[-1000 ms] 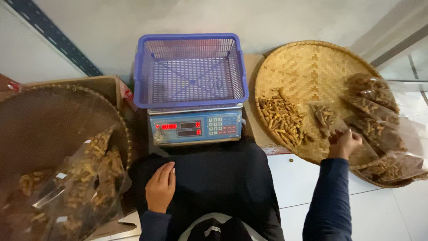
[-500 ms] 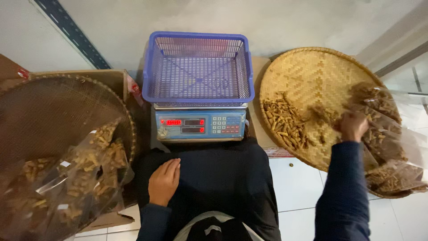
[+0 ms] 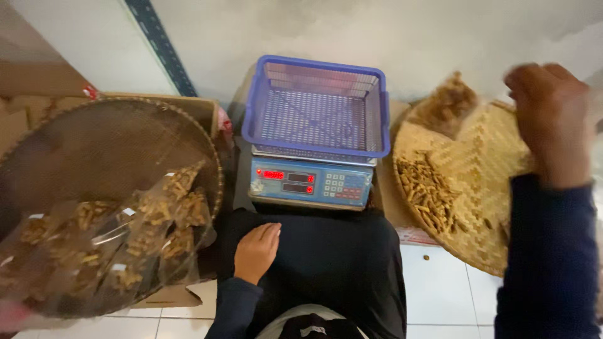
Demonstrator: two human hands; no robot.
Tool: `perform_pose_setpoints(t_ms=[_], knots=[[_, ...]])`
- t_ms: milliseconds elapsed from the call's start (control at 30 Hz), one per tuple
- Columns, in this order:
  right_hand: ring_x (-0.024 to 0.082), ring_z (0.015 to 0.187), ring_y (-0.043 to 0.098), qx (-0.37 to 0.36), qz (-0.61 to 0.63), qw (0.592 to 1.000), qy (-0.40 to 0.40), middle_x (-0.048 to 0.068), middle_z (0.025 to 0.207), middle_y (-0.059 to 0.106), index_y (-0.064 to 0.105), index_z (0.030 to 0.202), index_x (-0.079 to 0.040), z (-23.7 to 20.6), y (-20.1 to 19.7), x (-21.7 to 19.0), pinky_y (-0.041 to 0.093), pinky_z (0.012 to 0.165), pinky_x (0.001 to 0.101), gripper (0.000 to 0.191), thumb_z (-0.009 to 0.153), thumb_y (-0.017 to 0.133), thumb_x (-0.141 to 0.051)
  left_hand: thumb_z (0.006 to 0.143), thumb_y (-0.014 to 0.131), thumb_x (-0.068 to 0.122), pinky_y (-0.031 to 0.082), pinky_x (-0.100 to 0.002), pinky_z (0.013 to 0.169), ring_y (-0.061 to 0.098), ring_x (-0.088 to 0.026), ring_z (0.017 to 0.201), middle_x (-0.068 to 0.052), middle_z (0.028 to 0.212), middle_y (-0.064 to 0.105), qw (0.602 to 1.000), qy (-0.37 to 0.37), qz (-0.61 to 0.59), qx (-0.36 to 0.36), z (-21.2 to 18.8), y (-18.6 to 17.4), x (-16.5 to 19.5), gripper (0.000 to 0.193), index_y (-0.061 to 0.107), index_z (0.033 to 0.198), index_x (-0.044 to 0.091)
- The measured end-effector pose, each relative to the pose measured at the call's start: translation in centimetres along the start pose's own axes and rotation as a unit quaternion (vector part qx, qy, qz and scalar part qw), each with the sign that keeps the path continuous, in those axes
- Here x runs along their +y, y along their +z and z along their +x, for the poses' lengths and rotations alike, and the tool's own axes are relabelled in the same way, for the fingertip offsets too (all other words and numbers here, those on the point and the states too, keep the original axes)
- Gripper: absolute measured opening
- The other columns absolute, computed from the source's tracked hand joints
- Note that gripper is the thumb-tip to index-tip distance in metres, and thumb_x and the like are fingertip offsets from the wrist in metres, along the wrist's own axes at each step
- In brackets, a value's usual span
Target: The person sits on the floor and fills clear plastic bags with dried food pieces from woven trays, places each bag in the blue basket on a digital scale to weigh it, adjusts the contents, then sets filled bags on the trays beside them. They repeat this weighing and bagging cycle throughout the episode.
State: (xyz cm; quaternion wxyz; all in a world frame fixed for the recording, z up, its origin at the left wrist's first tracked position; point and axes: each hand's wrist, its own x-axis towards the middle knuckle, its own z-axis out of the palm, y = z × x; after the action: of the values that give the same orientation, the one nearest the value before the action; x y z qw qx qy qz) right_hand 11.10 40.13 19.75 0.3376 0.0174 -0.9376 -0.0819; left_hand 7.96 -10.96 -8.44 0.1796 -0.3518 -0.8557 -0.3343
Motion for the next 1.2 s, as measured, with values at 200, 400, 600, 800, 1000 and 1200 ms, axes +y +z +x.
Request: perform_pose_setpoints(t_ms=[200,400,600,800,1000,1200], knots=[[0.034,0.086,0.066,0.054,0.118,0.99,-0.063,0.015,0.092,0.066,0.067,0.101,-0.003,6.8,5.1,-11.4,0.054,0.074,0.0426,0.009,0.102,0.062,0.004,0.092,0.069,0.011,0.058,-0.04,0.08,0.071,-0.028,0.091,-0.009,0.101,0.073,1.0,0.006,-0.005,0.017,-0.6,-0.9,0.0,0.015,0.071,0.106,0.006],[0.034,0.081,0.064,0.048,0.107,0.99,-0.073,0.014,0.088,0.061,0.068,0.107,-0.005,5.1,9.0,-21.6,0.053,0.068,0.0441,0.019,0.09,0.065,0.002,0.092,0.07,0.011,0.058,-0.04,0.08,0.071,-0.029,0.091,-0.009,0.1,0.073,0.999,-0.011,-0.018,0.029,-1.4,-1.7,-0.8,0.014,0.072,0.104,0.006],[0.028,0.074,0.062,0.048,0.08,0.993,-0.072,0.008,0.081,0.061,0.073,0.11,-0.008,0.0,11.5,-24.8,0.051,0.071,0.0419,0.026,0.085,0.07,0.0,0.091,0.071,0.012,0.058,-0.041,0.082,0.071,-0.029,0.093,-0.009,0.101,0.073,0.999,-0.001,-0.037,0.039,-1.5,-1.3,-1.5,0.016,0.072,0.106,0.006],[0.028,0.083,0.067,0.041,0.092,0.994,-0.047,0.01,0.085,0.065,0.071,0.128,-0.004,-5.6,13.3,-22.5,0.054,0.08,0.0411,0.035,0.093,0.071,-0.001,0.092,0.071,0.013,0.058,-0.039,0.084,0.071,-0.027,0.095,-0.009,0.103,0.073,0.999,0.009,-0.031,0.024,-0.7,-0.9,-1.3,0.017,0.072,0.108,0.005],[0.032,0.084,0.067,0.057,0.05,0.991,0.114,0.013,0.095,0.07,0.069,0.13,-0.009,-13.2,13.7,-17.3,0.054,0.078,0.0439,0.027,0.104,0.075,-0.01,0.091,0.07,0.014,0.056,-0.04,0.083,0.071,-0.027,0.094,-0.008,0.101,0.074,0.999,-0.01,-0.03,0.011,-0.5,-1.2,-1.6,0.017,0.074,0.106,0.006],[0.041,0.113,0.066,-0.118,-0.002,0.961,0.248,0.019,0.121,0.068,0.067,0.135,-0.015,-21.3,12.2,-11.7,0.055,0.09,0.0504,0.036,0.102,0.072,-0.031,0.093,0.07,0.013,0.057,-0.039,0.084,0.071,-0.027,0.095,-0.009,0.102,0.073,0.999,-0.007,-0.038,0.003,-0.4,-1.3,-1.8,0.017,0.073,0.106,0.004]])
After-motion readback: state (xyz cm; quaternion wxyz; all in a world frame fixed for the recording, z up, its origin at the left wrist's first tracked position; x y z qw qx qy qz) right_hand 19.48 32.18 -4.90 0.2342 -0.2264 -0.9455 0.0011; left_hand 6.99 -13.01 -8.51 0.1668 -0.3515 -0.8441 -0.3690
